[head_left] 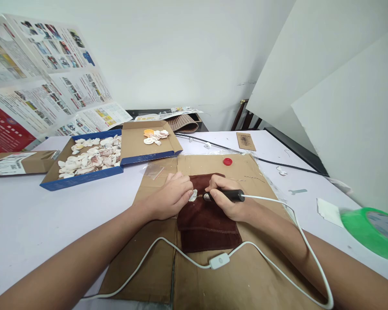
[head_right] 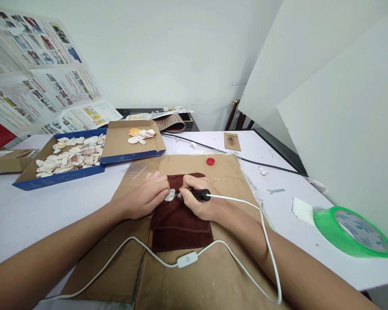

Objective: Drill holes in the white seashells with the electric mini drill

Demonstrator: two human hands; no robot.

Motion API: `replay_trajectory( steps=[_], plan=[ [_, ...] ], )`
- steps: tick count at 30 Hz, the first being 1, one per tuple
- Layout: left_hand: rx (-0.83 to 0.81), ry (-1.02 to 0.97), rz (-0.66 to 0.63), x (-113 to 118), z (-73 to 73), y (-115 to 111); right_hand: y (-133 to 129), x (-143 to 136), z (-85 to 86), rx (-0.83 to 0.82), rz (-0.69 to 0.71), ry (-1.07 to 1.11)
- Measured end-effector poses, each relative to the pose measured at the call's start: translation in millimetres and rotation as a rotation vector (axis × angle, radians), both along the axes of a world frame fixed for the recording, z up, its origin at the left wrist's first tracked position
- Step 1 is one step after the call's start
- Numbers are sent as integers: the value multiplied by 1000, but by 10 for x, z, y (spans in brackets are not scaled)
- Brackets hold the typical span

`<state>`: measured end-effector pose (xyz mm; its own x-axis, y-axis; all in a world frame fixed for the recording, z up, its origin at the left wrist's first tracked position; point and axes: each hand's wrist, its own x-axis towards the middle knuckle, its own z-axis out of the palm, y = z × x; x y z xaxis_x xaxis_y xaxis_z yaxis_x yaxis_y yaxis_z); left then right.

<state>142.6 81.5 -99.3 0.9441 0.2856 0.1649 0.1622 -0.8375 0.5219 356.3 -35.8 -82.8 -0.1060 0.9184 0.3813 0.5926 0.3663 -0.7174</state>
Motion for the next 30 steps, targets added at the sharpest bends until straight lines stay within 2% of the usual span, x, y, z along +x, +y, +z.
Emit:
replay_trajectory(
  steps=[5, 13, 20, 30],
  plan=[
    [-16, 9, 2, 3, 10, -3, -48, 71, -98, -55, -55, -59],
    [-16, 14, 12, 7, 17, -6, -134, 73, -103, 111, 24, -92],
    [-17, 20, 0, 7, 12, 4, -193, 83, -99, 152, 76, -160],
    [-18, 6, 16, 0, -1, 4, -205, 83, -149, 161, 69, -163]
  ],
)
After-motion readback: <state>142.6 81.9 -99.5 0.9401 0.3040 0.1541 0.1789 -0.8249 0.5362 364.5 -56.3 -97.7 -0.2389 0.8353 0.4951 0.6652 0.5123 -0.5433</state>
